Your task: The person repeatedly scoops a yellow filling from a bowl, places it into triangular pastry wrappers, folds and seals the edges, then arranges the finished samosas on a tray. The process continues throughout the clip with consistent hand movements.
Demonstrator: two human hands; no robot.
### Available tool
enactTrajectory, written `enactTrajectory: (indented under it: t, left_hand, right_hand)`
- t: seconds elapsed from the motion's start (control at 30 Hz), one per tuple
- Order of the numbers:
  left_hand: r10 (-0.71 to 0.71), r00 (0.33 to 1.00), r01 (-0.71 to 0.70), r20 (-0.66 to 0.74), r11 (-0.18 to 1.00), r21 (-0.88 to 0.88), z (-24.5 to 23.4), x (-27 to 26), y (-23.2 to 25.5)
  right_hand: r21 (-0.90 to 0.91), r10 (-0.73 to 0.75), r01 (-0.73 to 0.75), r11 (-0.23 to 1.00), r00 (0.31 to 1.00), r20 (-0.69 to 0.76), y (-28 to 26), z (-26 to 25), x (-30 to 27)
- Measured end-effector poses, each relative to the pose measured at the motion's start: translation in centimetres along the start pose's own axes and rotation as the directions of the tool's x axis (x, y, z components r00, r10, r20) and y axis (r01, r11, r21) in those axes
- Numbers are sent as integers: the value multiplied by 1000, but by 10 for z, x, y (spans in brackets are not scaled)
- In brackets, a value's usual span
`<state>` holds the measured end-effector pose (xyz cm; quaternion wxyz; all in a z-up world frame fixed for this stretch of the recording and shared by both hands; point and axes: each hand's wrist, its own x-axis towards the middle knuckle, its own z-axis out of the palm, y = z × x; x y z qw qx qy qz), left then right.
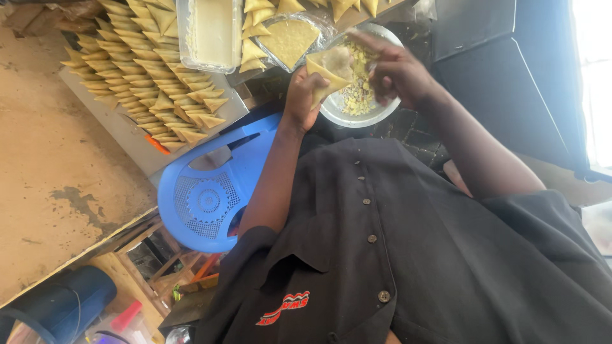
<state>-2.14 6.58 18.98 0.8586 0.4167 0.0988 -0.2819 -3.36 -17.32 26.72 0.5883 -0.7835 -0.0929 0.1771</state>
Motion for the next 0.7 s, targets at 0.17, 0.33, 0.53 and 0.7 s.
enactTrajectory:
  t: [0.17, 0.33, 0.53, 0.7]
  left_hand:
    - [-66, 989, 39, 135, 980, 195, -11, -3, 32]
    - [-164, 973, 133, 162, 974, 185, -22, -13, 79]
    - [-52, 998, 51, 30, 998, 38, -71, -18, 83]
    - [-103, 994, 102, -27, 995, -20, -122, -19, 86]
  right_hand:
    - [-326, -89, 118, 938, 991, 101, -17, 41, 2]
    - [-537, -64, 96, 838, 995, 77, -61, 65, 26]
    - [-722, 235, -149, 676, 972, 20, -61, 92, 62]
    - [-633, 270, -174, 754, 961, 58, -39, 138, 63]
